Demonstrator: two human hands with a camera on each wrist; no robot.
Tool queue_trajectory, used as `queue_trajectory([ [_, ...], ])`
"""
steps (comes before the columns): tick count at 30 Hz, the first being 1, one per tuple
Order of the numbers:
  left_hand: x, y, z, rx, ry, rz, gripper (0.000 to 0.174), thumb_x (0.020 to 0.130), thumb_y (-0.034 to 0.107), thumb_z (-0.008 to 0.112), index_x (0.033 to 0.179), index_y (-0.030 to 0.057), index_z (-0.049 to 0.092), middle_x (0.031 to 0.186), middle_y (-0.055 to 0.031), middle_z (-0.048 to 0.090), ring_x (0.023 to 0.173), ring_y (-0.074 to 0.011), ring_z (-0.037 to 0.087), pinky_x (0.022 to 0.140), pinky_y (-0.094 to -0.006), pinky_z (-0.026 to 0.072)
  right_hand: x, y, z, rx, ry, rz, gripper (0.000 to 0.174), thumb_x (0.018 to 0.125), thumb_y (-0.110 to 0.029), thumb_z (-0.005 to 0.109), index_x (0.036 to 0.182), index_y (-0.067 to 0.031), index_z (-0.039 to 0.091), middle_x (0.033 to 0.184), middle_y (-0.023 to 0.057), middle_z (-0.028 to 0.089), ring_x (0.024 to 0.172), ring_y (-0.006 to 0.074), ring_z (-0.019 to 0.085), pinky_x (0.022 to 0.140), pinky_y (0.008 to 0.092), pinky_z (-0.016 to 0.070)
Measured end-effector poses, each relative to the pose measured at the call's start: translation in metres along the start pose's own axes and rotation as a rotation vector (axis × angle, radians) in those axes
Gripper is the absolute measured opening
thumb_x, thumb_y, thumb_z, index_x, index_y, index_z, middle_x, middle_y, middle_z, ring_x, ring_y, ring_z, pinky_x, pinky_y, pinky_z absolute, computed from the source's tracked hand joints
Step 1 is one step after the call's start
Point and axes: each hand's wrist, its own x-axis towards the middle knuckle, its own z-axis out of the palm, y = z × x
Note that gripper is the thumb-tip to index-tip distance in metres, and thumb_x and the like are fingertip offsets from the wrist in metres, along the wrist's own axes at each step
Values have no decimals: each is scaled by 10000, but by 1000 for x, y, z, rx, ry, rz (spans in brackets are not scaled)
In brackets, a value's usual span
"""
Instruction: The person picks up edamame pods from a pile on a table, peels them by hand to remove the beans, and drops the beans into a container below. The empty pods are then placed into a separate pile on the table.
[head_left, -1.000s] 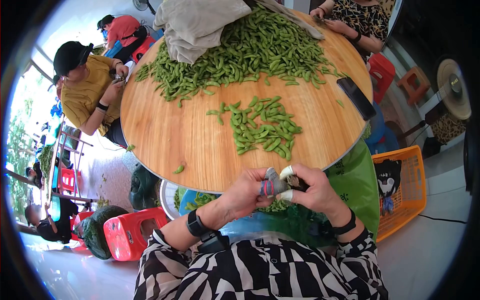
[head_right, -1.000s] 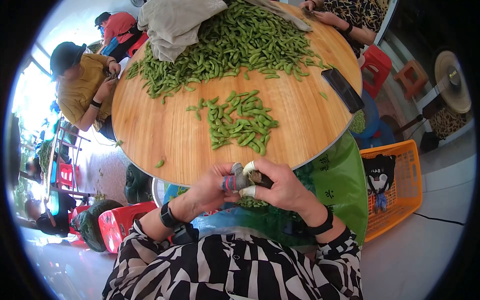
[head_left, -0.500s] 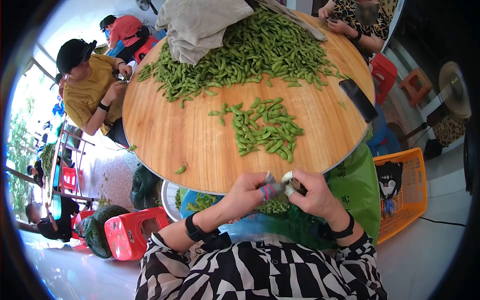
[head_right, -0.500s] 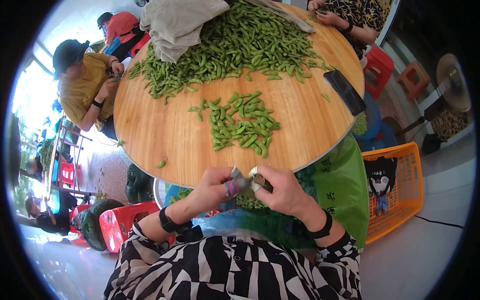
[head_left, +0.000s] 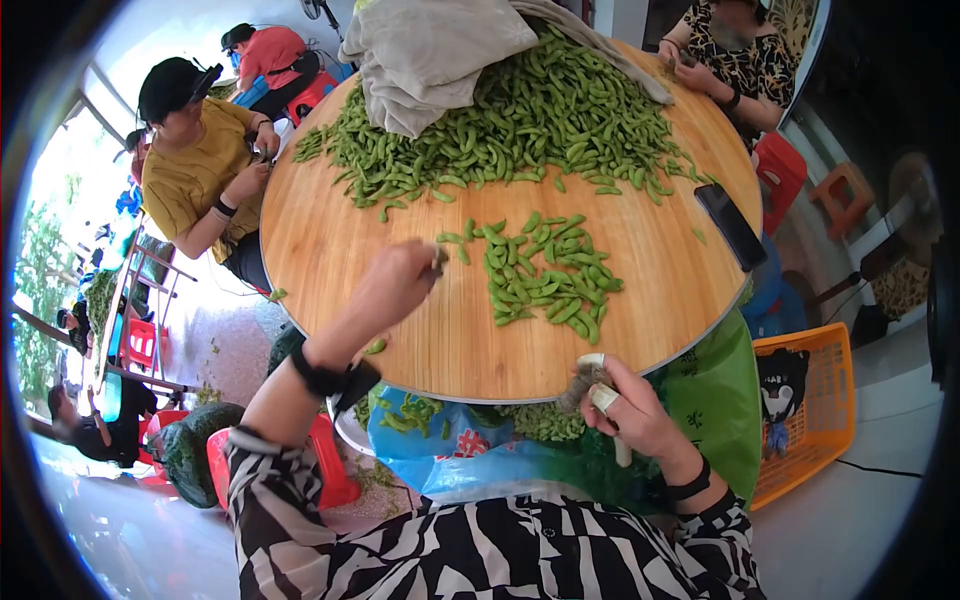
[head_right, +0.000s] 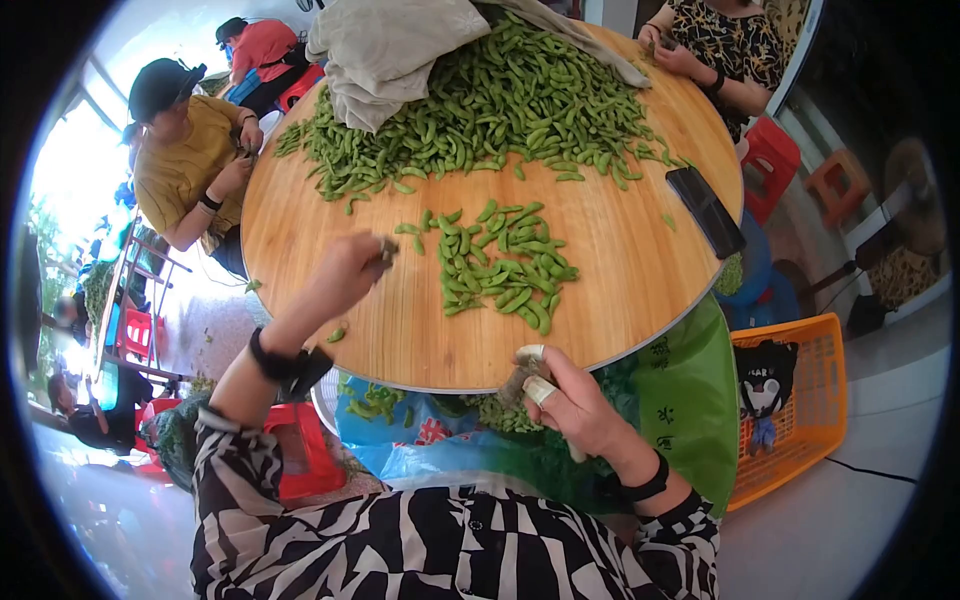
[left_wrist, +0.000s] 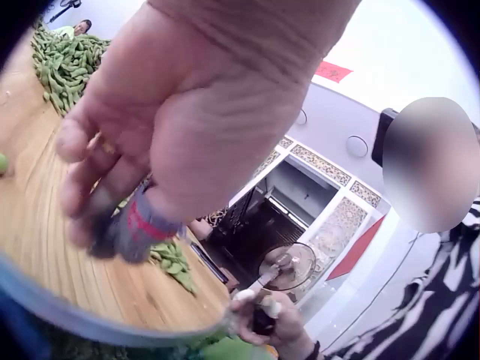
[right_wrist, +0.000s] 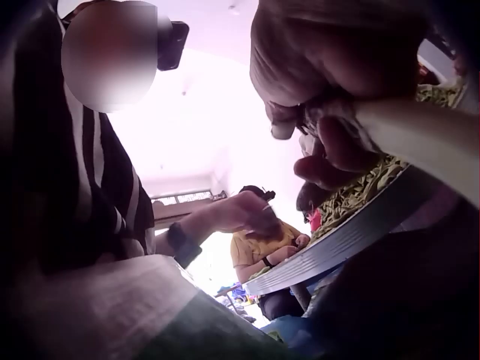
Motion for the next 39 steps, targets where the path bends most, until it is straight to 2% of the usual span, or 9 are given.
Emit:
queue_trajectory([
  [2, 24, -12, 13, 109, 160, 2, 123, 785, 39, 583, 906, 18, 592, 840, -187, 568, 796, -383, 584, 685, -458, 464, 2, 7, 2, 83, -26, 11, 329, 927, -126, 380, 1235, -16, 412, 781, 55, 550, 534, 52, 399, 497, 193, 344],
  [9, 34, -42, 43, 209, 199, 102, 148, 830, 65, 572, 967, 11, 584, 866, -180, 577, 768, -382, 575, 682, -429, 474, -1, 13, -1, 46, 61, -28, 316, 949, -182, 389, 1206, -10, 458, 773, 49, 553, 522, 59, 413, 503, 196, 358],
  [11, 25, -28, 34, -343, 15, -304, 138, 889, 100, 573, 983, -2, 577, 838, -78, 602, 677, -168, 560, 618, -313, 463, 2, 15, -2, 73, 74, -63, 375, 963, -203, 388, 1279, -10, 447, 746, 45, 551, 532, 58, 424, 503, 195, 362],
  [12, 18, -9, 28, -340, 4, -302, 138, 889, 100, 573, 983, -2, 577, 838, -78, 602, 677, -168, 560, 618, -313, 463, 3, 13, -1, 82, 80, -62, 375, 963, -203, 388, 1279, -10, 447, 746, 45, 551, 532, 58, 424, 503, 195, 362],
  [14, 2, 42, 17, -845, -33, -406, 166, 922, 110, 552, 1044, 2, 588, 828, -34, 613, 650, -74, 515, 585, -236, 439, 11, 6, 5, 118, 85, -111, 439, 972, -186, 359, 1363, 14, 374, 700, 58, 543, 530, 73, 449, 475, 204, 367],
  [25, -34, 123, 60, -1184, -186, -324, 223, 920, 90, 565, 1133, 22, 565, 857, 11, 596, 689, -56, 510, 601, -207, 420, 15, 9, 12, 206, 42, -134, 511, 988, -186, 375, 1459, -42, 241, 676, 8, 488, 550, 60, 423, 482, 200, 360],
  [27, -35, 125, 59, -1201, -211, -365, 252, 922, 47, 540, 1168, -2, 561, 939, 5, 586, 832, -65, 506, 737, -224, 441, 13, 8, 13, 199, 47, -151, 506, 991, -182, 376, 1459, -42, 243, 670, 8, 487, 548, 61, 427, 481, 202, 363],
  [29, -35, 126, 61, -1212, -191, -350, 250, 920, 41, 539, 1165, -3, 561, 942, 2, 590, 835, -66, 509, 739, -224, 442, 12, 10, 13, 193, 51, -168, 502, 994, -178, 378, 1459, -42, 245, 665, 8, 487, 545, 63, 431, 480, 203, 366],
  [39, -38, 128, 73, -1180, -20, -243, 206, 885, 5, 553, 1086, -1, 599, 881, -32, 612, 786, -81, 535, 682, -236, 452, 15, 10, 8, 217, 114, -199, 396, 959, -47, 431, 1353, -22, 452, 703, 15, 530, 517, 50, 419, 459, 196, 355],
])
